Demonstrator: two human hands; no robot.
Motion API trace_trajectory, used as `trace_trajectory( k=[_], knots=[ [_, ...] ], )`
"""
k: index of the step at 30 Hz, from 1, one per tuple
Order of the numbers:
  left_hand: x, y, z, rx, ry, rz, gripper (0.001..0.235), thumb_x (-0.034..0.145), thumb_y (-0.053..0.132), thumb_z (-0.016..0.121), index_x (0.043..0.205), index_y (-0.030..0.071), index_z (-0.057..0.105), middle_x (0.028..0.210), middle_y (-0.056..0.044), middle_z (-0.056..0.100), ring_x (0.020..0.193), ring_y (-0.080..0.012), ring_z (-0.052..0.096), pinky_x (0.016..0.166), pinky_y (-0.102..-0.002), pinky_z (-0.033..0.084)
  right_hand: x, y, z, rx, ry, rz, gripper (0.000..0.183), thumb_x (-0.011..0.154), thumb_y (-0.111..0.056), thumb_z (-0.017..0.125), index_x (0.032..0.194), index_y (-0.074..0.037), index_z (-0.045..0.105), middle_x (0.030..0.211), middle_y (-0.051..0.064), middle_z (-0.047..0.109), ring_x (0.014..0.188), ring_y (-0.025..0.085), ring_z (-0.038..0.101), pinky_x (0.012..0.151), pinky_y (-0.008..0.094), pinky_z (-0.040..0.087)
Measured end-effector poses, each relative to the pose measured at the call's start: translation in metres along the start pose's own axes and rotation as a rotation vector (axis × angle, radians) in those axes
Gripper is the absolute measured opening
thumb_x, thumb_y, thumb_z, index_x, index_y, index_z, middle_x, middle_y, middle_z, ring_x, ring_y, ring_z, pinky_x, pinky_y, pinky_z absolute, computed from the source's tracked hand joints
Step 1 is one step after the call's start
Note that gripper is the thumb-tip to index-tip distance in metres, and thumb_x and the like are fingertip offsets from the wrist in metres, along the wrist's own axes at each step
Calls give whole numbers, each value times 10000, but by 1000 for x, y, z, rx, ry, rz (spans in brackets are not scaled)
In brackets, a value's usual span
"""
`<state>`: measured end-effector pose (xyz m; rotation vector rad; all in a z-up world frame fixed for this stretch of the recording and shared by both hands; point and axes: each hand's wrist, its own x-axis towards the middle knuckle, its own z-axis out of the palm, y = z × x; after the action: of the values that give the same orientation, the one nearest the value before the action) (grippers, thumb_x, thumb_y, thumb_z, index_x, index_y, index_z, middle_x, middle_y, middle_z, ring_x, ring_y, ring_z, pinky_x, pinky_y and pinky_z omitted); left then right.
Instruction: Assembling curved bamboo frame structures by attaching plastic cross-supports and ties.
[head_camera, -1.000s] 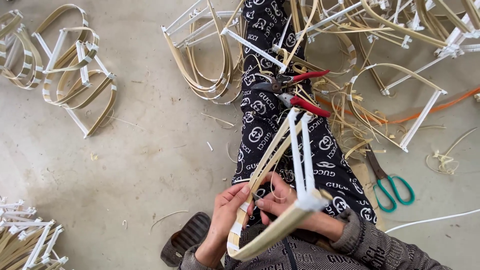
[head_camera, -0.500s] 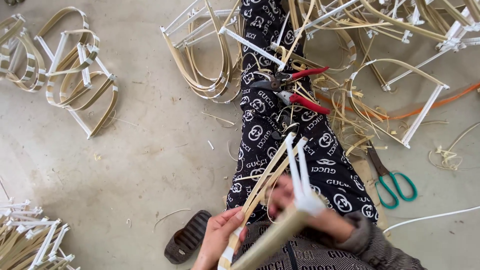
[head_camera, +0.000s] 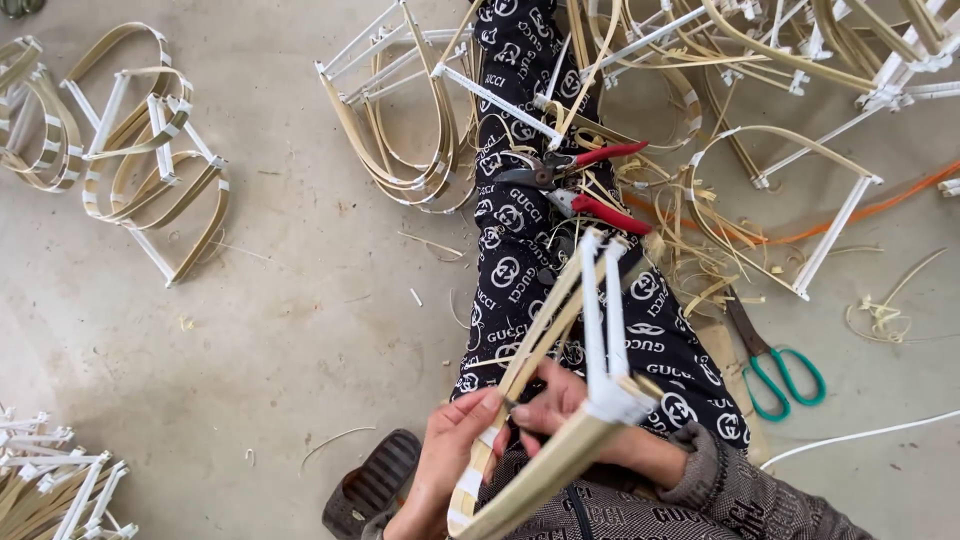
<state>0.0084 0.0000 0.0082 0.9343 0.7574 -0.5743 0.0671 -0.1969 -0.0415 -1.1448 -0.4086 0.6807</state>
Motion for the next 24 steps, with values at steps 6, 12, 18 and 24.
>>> trace_trajectory(
  k=[6,12,18,24],
  knots=[
    [-16,-17,-18,45,110,-73,365,971,198,644,1254,-16,726,583,-63,647,367,-98,513,351,-227,382,-3,-13,-2,377,-50,624,391,967,-205,632,1299,-51,494,643,54,685,487,120,632,435,243,501],
    [-18,-65,-70,69,235,-209,385,922,194,678,1220,-41,742,550,-101,650,345,-139,527,321,-275,381,-5,-10,-46,143,308,449,277,919,-202,658,1096,8,617,624,31,680,457,126,630,402,247,515],
    [-26,-13,-31,-19,36,-240,342,934,187,633,1216,-7,621,767,-115,729,475,-167,638,434,-292,493,-6,-4,-55,151,157,181,198,1076,-125,661,1128,58,606,833,48,671,709,130,653,649,247,549],
    [-5,-3,-14,276,-26,3,334,980,161,610,1244,-38,654,821,-84,743,463,-103,590,426,-230,455,0,-30,-43,147,268,546,252,949,-248,622,1118,-61,607,599,43,643,412,122,588,365,243,464]
  ],
)
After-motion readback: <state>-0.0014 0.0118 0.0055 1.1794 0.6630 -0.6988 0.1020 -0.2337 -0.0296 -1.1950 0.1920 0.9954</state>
